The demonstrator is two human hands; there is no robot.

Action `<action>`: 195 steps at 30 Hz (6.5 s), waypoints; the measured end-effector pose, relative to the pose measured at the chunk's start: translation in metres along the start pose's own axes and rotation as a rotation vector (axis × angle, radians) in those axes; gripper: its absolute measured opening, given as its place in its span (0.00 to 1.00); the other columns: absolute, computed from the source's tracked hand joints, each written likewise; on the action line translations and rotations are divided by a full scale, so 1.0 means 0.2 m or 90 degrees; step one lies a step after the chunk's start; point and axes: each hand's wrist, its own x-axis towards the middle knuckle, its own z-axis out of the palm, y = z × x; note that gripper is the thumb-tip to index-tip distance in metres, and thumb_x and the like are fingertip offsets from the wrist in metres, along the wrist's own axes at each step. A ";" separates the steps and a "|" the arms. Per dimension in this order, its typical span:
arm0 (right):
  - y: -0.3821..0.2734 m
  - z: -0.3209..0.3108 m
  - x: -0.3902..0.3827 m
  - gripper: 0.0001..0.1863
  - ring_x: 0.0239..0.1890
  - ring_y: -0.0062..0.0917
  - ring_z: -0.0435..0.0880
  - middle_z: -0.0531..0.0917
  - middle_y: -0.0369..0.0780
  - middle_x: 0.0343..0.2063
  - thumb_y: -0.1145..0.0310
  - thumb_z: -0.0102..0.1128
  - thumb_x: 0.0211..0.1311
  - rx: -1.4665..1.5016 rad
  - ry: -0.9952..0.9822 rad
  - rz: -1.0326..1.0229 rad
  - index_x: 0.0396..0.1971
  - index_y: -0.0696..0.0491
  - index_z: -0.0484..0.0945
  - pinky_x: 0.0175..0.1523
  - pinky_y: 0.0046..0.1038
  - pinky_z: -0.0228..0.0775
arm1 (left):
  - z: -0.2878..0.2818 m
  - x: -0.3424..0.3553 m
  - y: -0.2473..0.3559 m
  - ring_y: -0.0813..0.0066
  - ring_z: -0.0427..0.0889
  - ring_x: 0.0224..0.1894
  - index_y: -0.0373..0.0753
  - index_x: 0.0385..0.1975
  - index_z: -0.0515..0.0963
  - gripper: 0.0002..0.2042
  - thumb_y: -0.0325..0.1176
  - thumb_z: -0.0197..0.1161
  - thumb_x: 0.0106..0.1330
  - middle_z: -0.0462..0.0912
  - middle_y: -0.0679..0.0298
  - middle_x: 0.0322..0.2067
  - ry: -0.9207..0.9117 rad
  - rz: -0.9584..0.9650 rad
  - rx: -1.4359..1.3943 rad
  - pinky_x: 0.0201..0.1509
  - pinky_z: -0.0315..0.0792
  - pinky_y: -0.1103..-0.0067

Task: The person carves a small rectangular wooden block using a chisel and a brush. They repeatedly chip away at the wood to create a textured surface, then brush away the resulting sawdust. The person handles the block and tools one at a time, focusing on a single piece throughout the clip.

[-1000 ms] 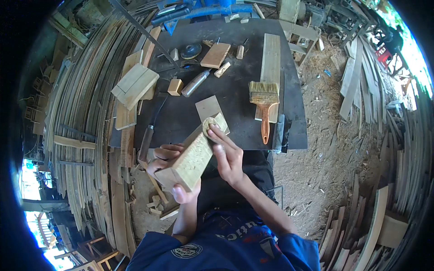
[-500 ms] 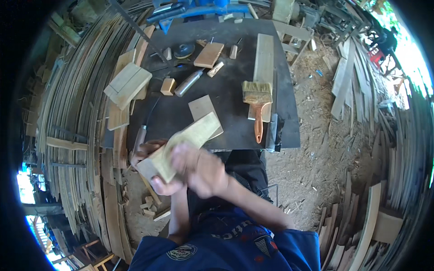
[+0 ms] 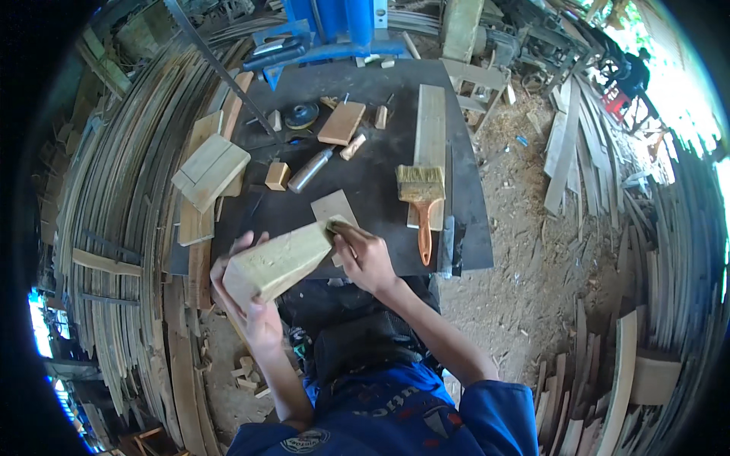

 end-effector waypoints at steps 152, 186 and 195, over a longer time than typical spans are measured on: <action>-0.48 0.24 -0.03 0.37 0.64 0.45 0.48 0.50 0.56 0.60 0.46 0.27 0.64 0.189 -0.264 -0.098 0.59 0.66 0.48 0.65 0.37 0.40 | -0.11 -0.02 0.05 0.63 0.72 0.28 0.28 0.34 0.64 0.22 0.44 0.48 0.51 0.70 0.52 0.26 0.268 0.272 0.178 0.31 0.68 0.71; -0.22 0.05 -0.01 0.34 0.62 0.44 0.55 0.62 0.52 0.57 0.48 0.42 0.59 0.018 -0.261 -0.013 0.55 0.62 0.61 0.65 0.36 0.45 | -0.06 -0.12 -0.19 0.64 0.74 0.34 0.34 0.35 0.64 0.19 0.44 0.46 0.51 0.70 0.55 0.31 0.366 0.244 0.011 0.36 0.72 0.69; -0.01 -0.05 -0.01 0.43 0.62 0.39 0.56 0.61 0.52 0.57 0.63 0.68 0.38 0.096 -0.298 -0.013 0.56 0.63 0.58 0.66 0.32 0.46 | -0.17 -0.15 -0.18 0.61 0.75 0.37 0.31 0.42 0.61 0.22 0.46 0.41 0.59 0.68 0.53 0.36 0.383 0.217 0.153 0.37 0.73 0.71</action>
